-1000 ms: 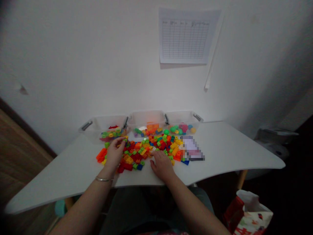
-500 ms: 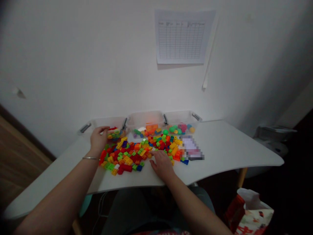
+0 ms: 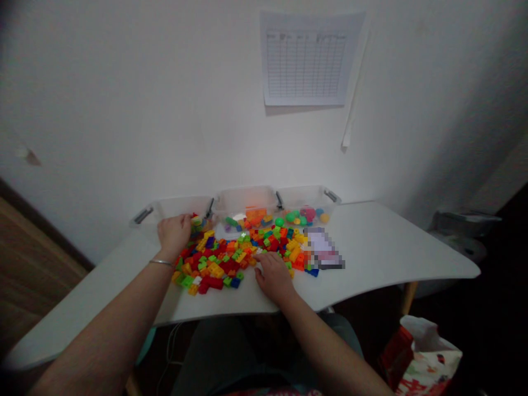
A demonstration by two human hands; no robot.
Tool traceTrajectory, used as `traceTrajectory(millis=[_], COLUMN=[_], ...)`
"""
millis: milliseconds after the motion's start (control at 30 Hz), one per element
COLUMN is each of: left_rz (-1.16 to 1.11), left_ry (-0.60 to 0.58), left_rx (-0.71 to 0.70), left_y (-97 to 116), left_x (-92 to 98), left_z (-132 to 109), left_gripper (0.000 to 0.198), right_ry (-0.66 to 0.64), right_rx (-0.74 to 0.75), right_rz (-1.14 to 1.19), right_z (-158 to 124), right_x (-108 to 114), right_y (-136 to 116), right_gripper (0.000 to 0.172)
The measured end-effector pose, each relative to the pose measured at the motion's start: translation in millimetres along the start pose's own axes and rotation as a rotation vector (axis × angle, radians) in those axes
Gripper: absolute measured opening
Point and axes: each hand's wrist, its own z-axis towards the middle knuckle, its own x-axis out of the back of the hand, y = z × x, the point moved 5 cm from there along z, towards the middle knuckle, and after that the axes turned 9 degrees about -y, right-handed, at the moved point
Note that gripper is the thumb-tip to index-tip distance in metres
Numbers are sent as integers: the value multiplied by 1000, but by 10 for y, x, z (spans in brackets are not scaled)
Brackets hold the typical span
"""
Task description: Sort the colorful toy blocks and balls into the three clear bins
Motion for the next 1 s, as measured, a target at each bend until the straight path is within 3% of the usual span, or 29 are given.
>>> traceTrajectory(millis=[167,333,533,633,733,1000], left_rz=[-22,-361,-420,-431,-477,-258], left_ry=[-37,60,63,-65,-242,-480], left_rx=[-25,38,-206,-402,-549,-467], left_y=[-13,-22,507,786,925,879], left_x=[-44,-44,-38,-66,-73,-81], left_z=[27,-63,-623,-971,-1235,-1485], left_gripper=[49,45,39,31,27,26], right_ry=[9,17,17,12,17,-8], right_rx=[0,3,8,9,7,0], right_rz=[-12,-8,-1,5,13,-10], right_z=[-4,0,1,-1,-3,3], right_x=[5,-1,-10,0,9,-18], right_y=[0,7,12,6,3,7], right_gripper=[30,29,28,28,28,28])
